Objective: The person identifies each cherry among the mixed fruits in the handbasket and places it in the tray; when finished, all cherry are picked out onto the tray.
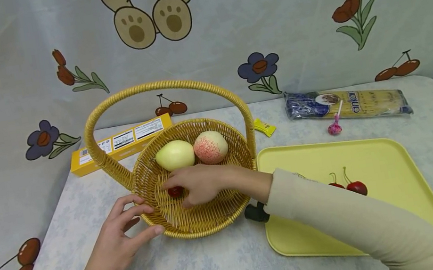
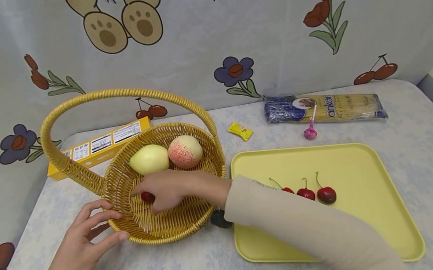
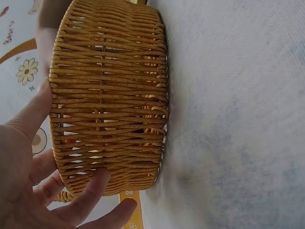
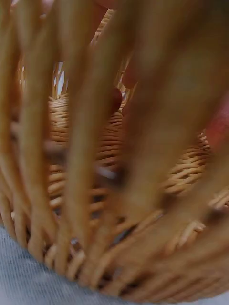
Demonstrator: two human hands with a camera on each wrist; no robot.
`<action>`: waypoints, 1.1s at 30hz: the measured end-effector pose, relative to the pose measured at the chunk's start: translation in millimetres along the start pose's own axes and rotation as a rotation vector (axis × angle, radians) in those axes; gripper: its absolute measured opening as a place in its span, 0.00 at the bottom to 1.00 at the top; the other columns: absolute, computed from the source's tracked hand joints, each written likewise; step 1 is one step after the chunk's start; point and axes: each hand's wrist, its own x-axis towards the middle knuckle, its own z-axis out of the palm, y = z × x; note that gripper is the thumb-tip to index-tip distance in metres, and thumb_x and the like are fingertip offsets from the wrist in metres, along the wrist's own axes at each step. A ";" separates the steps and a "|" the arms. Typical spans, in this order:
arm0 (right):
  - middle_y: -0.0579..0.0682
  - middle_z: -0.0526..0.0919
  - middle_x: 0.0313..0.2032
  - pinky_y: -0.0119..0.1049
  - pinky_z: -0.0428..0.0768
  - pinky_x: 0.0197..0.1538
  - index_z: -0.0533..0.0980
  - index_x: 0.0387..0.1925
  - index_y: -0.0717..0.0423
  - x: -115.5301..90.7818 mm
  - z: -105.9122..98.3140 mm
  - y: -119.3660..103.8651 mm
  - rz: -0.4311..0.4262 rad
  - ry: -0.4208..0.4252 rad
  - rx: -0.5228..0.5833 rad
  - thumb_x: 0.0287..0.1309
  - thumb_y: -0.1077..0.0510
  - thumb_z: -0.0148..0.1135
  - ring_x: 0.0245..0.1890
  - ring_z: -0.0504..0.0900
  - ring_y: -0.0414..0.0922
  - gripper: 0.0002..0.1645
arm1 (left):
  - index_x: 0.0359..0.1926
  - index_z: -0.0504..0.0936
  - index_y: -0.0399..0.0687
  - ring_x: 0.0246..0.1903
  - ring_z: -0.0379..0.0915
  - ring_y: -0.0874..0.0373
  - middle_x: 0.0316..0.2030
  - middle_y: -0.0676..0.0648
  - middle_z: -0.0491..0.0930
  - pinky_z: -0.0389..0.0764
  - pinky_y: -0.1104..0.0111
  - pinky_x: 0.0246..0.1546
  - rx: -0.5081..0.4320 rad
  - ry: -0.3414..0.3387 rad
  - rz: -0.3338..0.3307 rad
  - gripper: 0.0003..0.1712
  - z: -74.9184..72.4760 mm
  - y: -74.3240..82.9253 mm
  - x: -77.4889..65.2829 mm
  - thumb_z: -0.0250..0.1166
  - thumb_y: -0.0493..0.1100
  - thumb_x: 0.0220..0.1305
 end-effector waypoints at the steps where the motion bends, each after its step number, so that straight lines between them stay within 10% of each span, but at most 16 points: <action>1: 0.51 0.66 0.69 0.35 0.63 0.69 0.63 0.72 0.55 2.6 1.2 0.0 -0.003 -0.008 -0.005 0.66 0.56 0.63 0.68 0.63 0.42 0.36 | 0.42 0.84 0.44 0.54 0.66 0.62 0.52 0.51 0.69 0.81 0.50 0.49 -0.001 -0.001 0.001 0.14 0.1 -0.1 0.2 0.76 0.39 0.55; 13: 0.51 0.74 0.59 0.33 0.67 0.65 0.72 0.67 0.54 10.3 7.8 -2.7 0.035 -0.057 -0.070 0.65 0.58 0.62 0.61 0.70 0.43 0.28 | 0.43 0.84 0.44 0.54 0.67 0.58 0.52 0.50 0.69 0.79 0.50 0.53 -0.008 -0.014 -0.018 0.14 0.0 2.1 0.6 0.76 0.41 0.56; 25: 0.39 0.82 0.47 0.32 0.73 0.56 0.84 0.48 0.48 -22.8 0.4 -6.1 -0.131 0.205 -0.016 0.67 0.59 0.61 0.50 0.75 0.34 0.11 | 0.41 0.84 0.47 0.56 0.64 0.56 0.51 0.52 0.70 0.72 0.48 0.53 0.040 0.005 0.001 0.14 -0.4 1.2 -0.4 0.77 0.42 0.54; 33: 0.44 0.81 0.51 0.32 0.74 0.55 0.79 0.57 0.51 -54.5 0.1 -11.2 -0.205 0.264 -0.010 0.68 0.62 0.59 0.49 0.76 0.35 0.18 | 0.41 0.84 0.46 0.57 0.63 0.53 0.52 0.51 0.70 0.70 0.44 0.54 0.027 0.003 -0.009 0.15 -0.8 0.6 -0.9 0.77 0.42 0.54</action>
